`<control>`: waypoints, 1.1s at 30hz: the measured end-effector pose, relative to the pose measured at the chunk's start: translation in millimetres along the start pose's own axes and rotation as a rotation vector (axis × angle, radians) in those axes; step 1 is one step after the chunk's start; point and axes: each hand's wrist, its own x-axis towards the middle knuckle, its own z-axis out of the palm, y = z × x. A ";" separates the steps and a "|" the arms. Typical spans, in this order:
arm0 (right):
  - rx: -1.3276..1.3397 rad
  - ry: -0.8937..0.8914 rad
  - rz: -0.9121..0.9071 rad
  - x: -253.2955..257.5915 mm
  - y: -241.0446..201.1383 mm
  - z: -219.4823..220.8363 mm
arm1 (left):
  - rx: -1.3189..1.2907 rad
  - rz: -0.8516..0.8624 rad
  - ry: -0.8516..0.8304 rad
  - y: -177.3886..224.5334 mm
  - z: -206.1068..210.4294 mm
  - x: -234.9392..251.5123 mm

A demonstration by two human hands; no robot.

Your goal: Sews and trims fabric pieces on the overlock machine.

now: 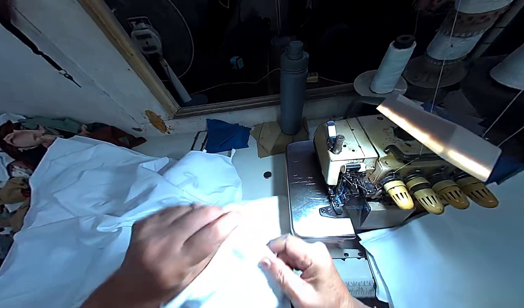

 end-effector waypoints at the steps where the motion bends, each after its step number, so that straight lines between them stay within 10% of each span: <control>1: 0.047 0.043 0.024 2.4 3.1 -3.7 | 0.008 0.086 -0.006 -6.0 8.1 22.0; 10: -0.002 0.309 0.494 -57.4 9.0 -53.3 | -0.440 -0.179 -0.455 38.4 110.4 79.3; 15: 0.109 0.341 0.452 -58.9 8.9 -58.3 | -0.256 -0.388 -0.275 92.9 74.5 67.2; 19: 0.155 0.331 0.441 -59.1 11.4 -59.8 | -0.358 -0.475 -0.467 143.1 56.5 47.7; 33: 0.185 0.325 0.479 -60.9 12.1 -51.7 | -0.038 -0.539 -0.382 126.0 101.7 24.1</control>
